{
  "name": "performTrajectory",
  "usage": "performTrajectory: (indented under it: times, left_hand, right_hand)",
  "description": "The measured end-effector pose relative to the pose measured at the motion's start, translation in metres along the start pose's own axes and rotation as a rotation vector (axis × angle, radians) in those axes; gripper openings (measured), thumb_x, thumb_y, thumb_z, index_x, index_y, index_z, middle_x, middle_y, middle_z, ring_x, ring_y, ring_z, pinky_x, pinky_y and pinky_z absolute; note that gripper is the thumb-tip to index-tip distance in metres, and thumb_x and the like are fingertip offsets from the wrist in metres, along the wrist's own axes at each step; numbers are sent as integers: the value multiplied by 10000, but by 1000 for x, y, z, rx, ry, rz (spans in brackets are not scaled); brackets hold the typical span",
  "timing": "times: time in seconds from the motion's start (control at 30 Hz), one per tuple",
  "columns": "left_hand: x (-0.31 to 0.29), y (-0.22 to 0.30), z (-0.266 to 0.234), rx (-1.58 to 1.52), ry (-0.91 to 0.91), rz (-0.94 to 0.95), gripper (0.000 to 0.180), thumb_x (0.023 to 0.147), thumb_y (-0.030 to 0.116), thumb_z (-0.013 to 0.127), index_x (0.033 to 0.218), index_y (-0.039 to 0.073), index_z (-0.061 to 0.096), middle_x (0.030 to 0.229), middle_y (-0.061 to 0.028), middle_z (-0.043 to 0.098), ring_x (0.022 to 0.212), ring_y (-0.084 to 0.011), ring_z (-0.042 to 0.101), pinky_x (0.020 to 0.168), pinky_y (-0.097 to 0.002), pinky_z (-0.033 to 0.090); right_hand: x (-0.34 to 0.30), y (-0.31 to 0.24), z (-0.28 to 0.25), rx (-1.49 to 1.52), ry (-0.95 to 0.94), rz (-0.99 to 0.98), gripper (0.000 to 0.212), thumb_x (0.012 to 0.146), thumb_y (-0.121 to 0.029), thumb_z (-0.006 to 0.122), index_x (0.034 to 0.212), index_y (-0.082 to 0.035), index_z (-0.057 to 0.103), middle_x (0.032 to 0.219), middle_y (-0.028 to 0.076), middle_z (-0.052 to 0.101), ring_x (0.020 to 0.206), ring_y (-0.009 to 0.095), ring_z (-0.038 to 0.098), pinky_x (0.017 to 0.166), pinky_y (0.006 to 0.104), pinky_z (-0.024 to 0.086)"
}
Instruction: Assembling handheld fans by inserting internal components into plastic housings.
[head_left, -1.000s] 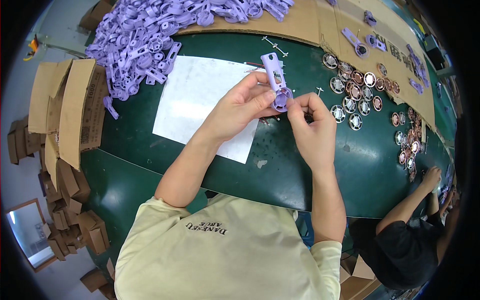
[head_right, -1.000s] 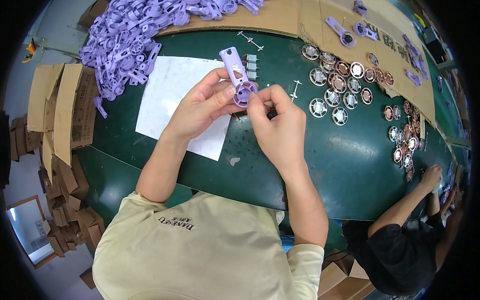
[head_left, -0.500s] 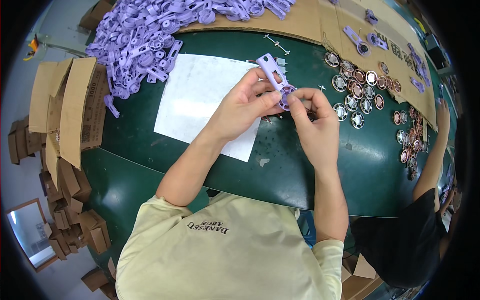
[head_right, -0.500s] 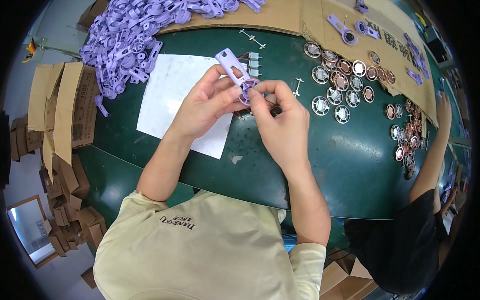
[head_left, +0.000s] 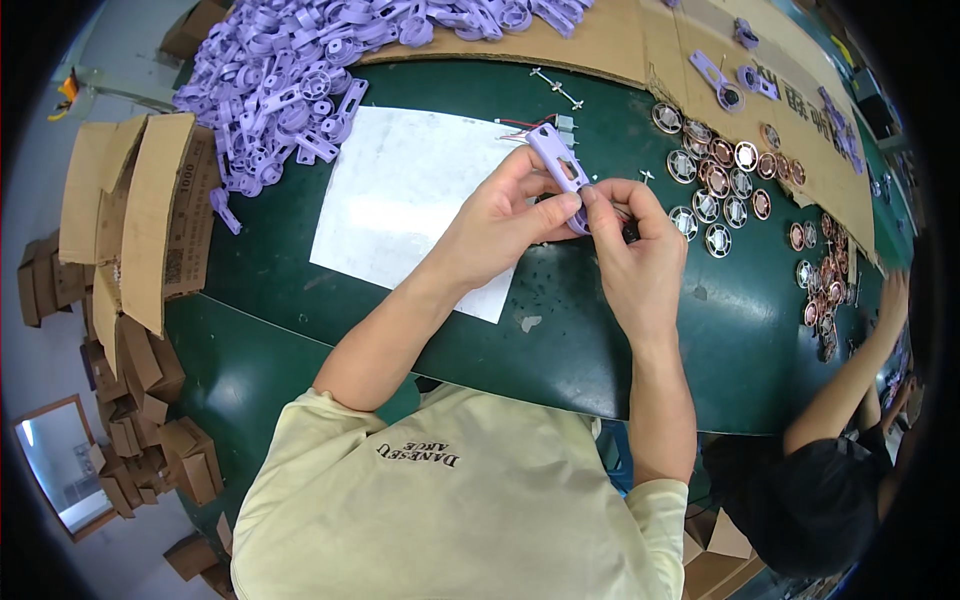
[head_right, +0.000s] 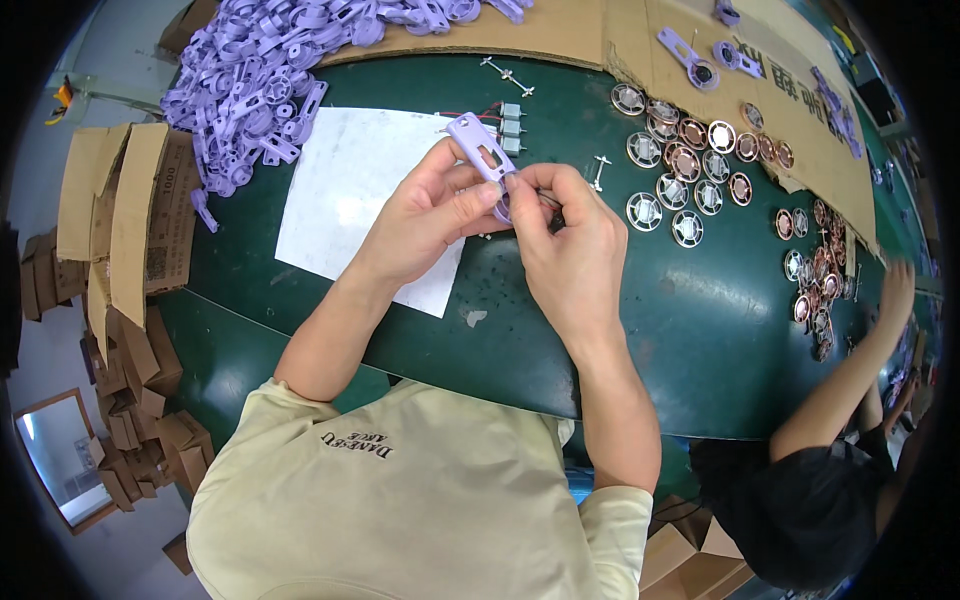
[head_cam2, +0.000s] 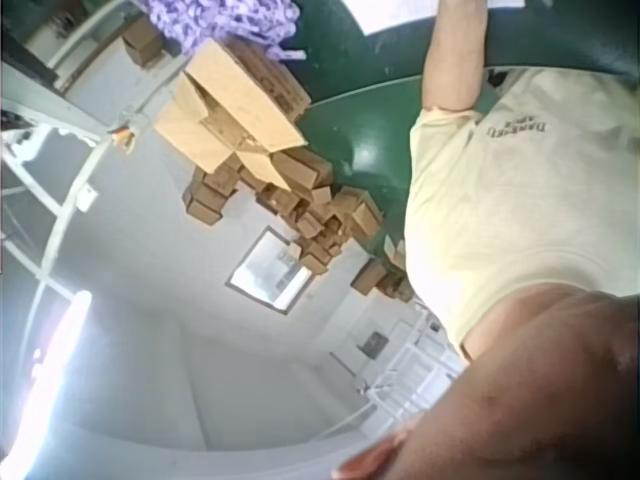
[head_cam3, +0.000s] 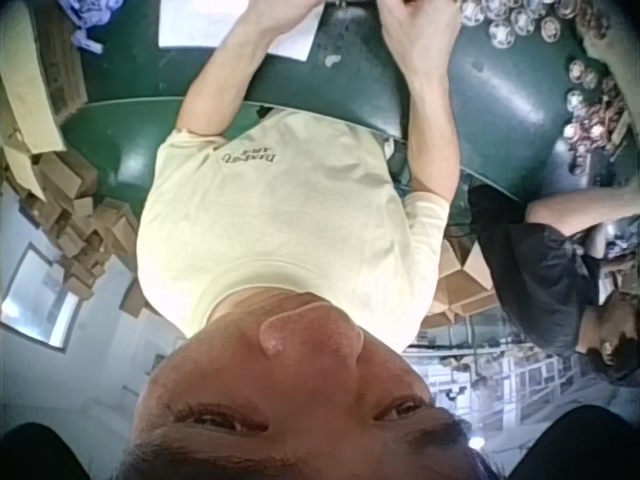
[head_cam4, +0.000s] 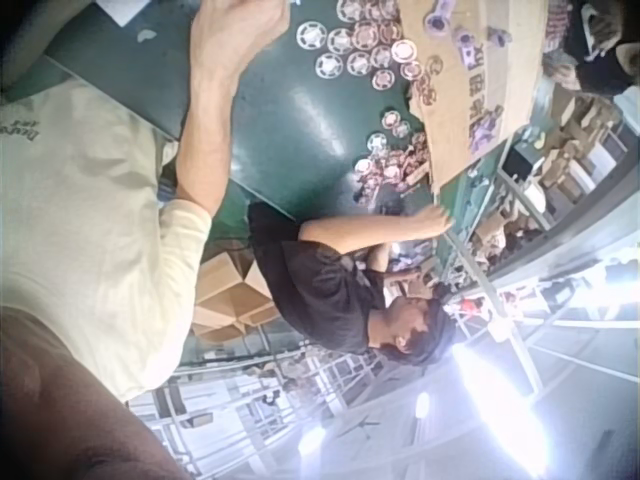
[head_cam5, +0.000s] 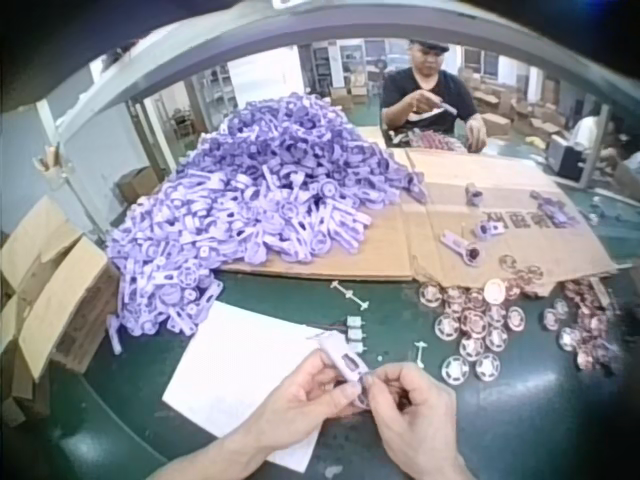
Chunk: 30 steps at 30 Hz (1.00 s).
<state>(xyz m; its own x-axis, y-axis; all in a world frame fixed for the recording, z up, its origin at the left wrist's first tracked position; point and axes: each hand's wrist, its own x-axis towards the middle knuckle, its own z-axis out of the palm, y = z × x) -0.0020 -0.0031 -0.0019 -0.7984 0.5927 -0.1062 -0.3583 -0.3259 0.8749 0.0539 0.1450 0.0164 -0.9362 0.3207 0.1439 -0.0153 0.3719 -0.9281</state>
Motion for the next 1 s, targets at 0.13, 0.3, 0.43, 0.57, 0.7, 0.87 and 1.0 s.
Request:
performTrajectory:
  times: [0.13, 0.3, 0.43, 0.57, 0.7, 0.87, 1.0]
  left_hand:
    - [5, 10, -8, -50, 131, 44, 224, 955, 63, 565, 1164, 34, 490, 1090, -94, 614, 1028, -181, 629, 908, -339, 548]
    - [5, 13, -14, 40, 163, 108, 251, 951, 85, 566, 1187, 45, 491, 1136, -123, 625, 1051, -213, 639, 916, -372, 546]
    - [6, 11, -14, 72, 197, 142, 246, 952, 86, 566, 1184, 46, 494, 1144, -120, 623, 1046, -207, 639, 909, -362, 544]
    - [7, 10, -16, 134, 208, 155, 244, 953, 89, 568, 1182, 46, 496, 1158, -120, 619, 1040, -201, 638, 911, -357, 542]
    - [6, 12, -13, 165, 221, 188, 317, 930, 69, 615, 1200, -5, 467, 1132, -119, 600, 1046, -180, 629, 890, -310, 535]
    - [3, 11, -8, 214, 190, 177, 407, 904, 32, 646, 1246, -58, 445, 1190, -152, 598, 1076, -203, 623, 914, -302, 517]
    - [2, 4, -9, 213, 74, 154, 319, 906, 30, 645, 1182, -75, 526, 1141, -132, 628, 1048, -183, 632, 908, -293, 519]
  right_hand:
    - [0, 0, -14, -26, -93, -56, 224, 856, -62, 679, 1067, -13, 618, 883, 84, 691, 739, 134, 651, 616, 258, 491]
    - [1, -8, -17, -136, -120, -61, 189, 853, -60, 685, 1032, -15, 644, 882, 84, 683, 723, 132, 638, 613, 284, 503]
    - [2, -13, -19, -107, -168, -81, 133, 869, -70, 686, 987, -15, 658, 829, 81, 676, 605, 126, 596, 575, 261, 487]
    - [1, -5, -21, 164, -320, 58, 124, 879, -68, 679, 986, -11, 652, 819, 83, 679, 636, 96, 613, 572, 241, 476]
    - [0, -10, -17, 199, -139, 108, 148, 871, -72, 691, 1002, -12, 660, 817, 81, 680, 656, 83, 623, 571, 239, 475]
    - [5, -7, -25, -97, -171, -9, 205, 835, -69, 736, 1023, -10, 680, 814, 23, 620, 640, 64, 563, 588, 222, 449]
    - [4, -4, -16, -28, -162, -13, 211, 855, -45, 718, 1049, 10, 658, 844, 2, 621, 710, 36, 556, 649, 185, 453]
